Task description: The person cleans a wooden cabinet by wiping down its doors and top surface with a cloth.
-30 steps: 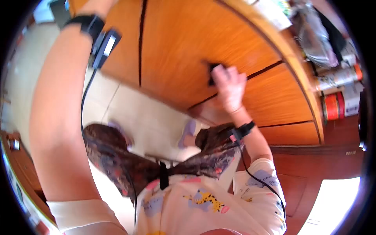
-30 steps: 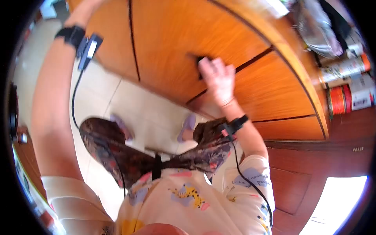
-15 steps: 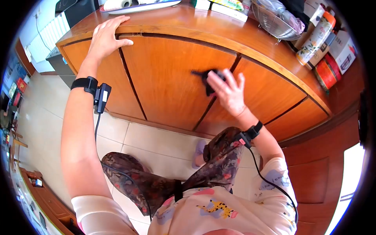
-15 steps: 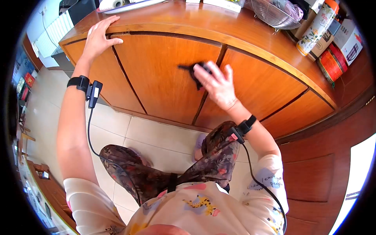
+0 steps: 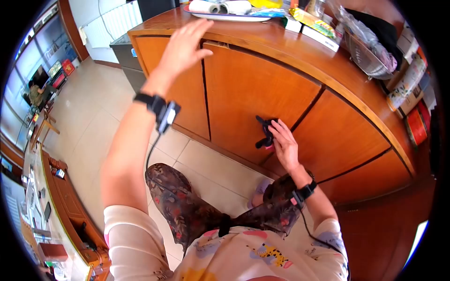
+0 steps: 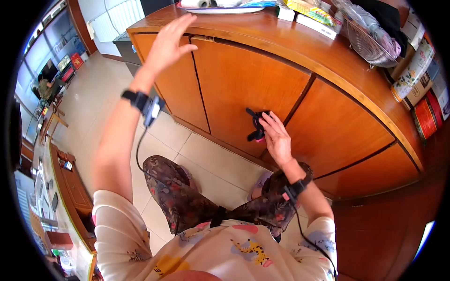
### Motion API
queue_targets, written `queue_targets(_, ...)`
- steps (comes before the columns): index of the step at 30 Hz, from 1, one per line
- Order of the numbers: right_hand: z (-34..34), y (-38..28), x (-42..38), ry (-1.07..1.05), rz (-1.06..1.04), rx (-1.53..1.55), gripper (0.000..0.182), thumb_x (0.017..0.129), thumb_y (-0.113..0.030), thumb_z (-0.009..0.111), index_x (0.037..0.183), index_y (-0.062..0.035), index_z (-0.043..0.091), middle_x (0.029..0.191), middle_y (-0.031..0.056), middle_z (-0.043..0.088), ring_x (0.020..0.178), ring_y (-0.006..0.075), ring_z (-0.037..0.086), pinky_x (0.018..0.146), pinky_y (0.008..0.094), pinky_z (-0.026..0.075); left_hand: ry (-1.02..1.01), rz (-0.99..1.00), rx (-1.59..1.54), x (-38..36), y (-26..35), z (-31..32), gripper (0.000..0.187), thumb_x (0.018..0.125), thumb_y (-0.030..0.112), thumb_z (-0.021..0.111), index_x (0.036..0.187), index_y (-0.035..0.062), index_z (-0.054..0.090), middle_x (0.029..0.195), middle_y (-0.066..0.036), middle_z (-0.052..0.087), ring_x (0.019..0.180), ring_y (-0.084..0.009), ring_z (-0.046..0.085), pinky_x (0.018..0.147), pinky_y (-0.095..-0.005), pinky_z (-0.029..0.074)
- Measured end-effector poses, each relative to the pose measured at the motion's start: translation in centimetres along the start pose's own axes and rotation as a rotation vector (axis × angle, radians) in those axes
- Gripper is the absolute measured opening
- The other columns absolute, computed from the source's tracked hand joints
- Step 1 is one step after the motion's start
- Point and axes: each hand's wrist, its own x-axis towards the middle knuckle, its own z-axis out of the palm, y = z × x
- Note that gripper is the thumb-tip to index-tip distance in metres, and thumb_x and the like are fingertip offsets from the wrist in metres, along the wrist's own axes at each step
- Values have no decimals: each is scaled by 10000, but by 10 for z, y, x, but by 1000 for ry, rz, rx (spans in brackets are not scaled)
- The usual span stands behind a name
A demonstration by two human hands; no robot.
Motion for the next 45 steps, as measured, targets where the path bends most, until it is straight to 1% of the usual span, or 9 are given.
queue_targets(3, 13, -4, -7, -18, 351, 618, 332, 960, 4, 501, 1272, -51, 599, 1336, 49, 571, 1232, 186, 532, 1005, 304, 452, -215, -225, -514, -61, 98, -6, 291, 831, 246, 739, 1074, 94, 687, 1172, -81, 645, 1082, -260, 601, 914, -384, 495)
queue_targets(7, 45, 13, -21, -122, 728, 1494, 319, 1012, -108, 458, 1325, -87, 515, 1231, 52, 600, 1078, 176, 602, 926, 344, 515, -179, 149, -1168, -101, 231, -17, 214, 810, 193, 748, 992, 90, 700, 1067, -45, 668, 977, -243, 628, 827, -371, 490)
queue_targets(12, 53, 4, -8, -291, 875, 1465, 381, 984, -215, 518, 1327, -53, 483, 1208, 92, 599, 1067, 197, 602, 890, 355, 533, -193, 380, -1782, -87, 360, -52, 153, 865, 198, 659, 934, 69, 704, 955, -81, 660, 923, -268, 624, 787, -382, 500)
queue_targets(23, -168, -85, 102, 698, -75, 483, 402, 855, -31, 695, 1248, -53, 614, 1268, 85, 605, 1142, 191, 576, 1006, 326, 452, -593, 450, -2019, -46, 404, -48, 108, 823, 186, 701, 817, 90, 751, 817, -57, 691, 844, -222, 641, 753, -351, 506)
queue_targets(26, -233, -56, 121, 999, -313, -384, 391, 856, -27, 678, 1241, -50, 611, 1233, 109, 631, 1072, 222, 622, 951, 325, 476, -576, 538, -1972, -36, 410, -45, 92, 816, 168, 710, 845, 95, 758, 827, -50, 682, 854, -213, 637, 760, -341, 503)
queue_targets(31, -275, 26, 131, 484, 100, -1025, 439, 893, -284, 630, 1285, -93, 584, 1248, 148, 617, 1127, 312, 594, 956, 395, 469, -689, 679, -2113, -17, 410, -47, 118, 805, 162, 731, 896, 95, 764, 877, -45, 662, 893, -200, 624, 792, -334, 492)
queue_targets(34, -235, -55, 137, 236, 281, -821, 398, 929, -324, 564, 1250, -92, 605, 1319, 165, 568, 1222, 338, 530, 1020, 406, 428, -703, 752, -2066, -11, 399, -59, 140, 792, 154, 736, 916, 92, 756, 938, -52, 658, 967, -226, 604, 827, -346, 477)
queue_targets(36, -211, -43, 139, 237, -140, -979, 317, 911, -289, 599, 1164, -106, 651, 1291, 132, 583, 1191, 323, 548, 1016, 404, 443, -561, 791, -2074, -13, 411, -63, 114, 789, 133, 726, 889, 77, 721, 899, -57, 636, 895, -247, 618, 781, -365, 488)
queue_targets(45, -245, -23, 107, 427, 167, -589, 712, 796, -451, 717, 1383, -140, 463, 1291, 169, 566, 1146, 341, 584, 960, 404, 482, -220, 806, -1561, 5, 481, -67, 86, 744, 83, 666, 811, 55, 619, 802, -66, 575, 778, -230, 597, 692, -350, 479)
